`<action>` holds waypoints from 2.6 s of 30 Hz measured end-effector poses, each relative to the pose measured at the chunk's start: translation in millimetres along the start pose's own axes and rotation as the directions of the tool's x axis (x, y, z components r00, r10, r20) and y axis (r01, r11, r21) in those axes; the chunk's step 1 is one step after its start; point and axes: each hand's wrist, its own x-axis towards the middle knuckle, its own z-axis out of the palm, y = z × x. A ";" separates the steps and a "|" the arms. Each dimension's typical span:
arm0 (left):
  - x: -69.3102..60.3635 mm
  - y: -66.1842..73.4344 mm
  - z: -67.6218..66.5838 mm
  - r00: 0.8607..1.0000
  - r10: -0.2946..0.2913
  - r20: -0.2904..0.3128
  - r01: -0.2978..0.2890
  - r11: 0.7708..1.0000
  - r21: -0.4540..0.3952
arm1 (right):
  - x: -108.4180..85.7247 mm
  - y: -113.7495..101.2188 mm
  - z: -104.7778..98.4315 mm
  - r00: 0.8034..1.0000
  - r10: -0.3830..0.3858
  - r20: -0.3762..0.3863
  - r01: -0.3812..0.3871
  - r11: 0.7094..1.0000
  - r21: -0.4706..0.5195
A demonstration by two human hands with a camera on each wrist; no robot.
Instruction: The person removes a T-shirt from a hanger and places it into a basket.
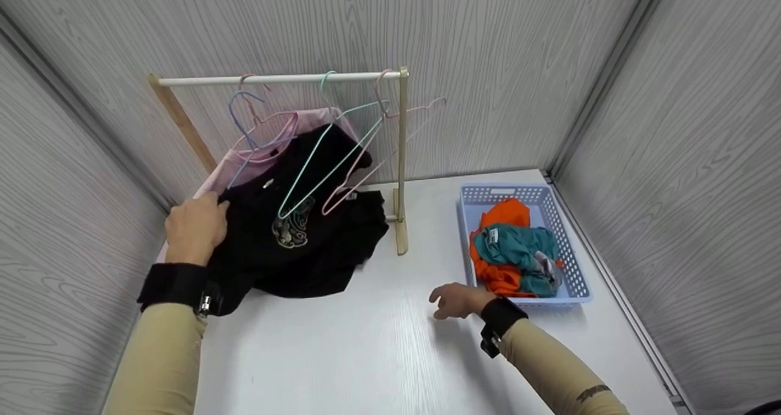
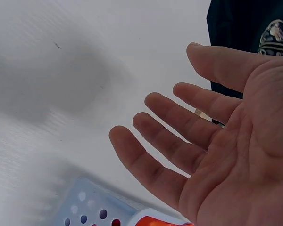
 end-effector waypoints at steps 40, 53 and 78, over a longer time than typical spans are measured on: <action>-41.0 1.3 38.4 0.859 0.498 -0.117 -0.505 0.863 -0.032 | -44.4 -31.3 -72.2 0.721 -0.382 -0.579 0.432 0.900 -0.056; -28.1 104.1 37.7 0.816 0.553 -0.169 -0.568 0.821 -0.061 | -109.1 -59.4 -109.0 0.599 -0.414 -0.685 0.161 0.901 -0.403; -30.1 165.7 43.1 0.733 0.676 0.077 -0.592 0.689 -0.418 | -66.5 -44.5 -87.4 0.488 -0.335 -0.806 0.157 0.942 -0.296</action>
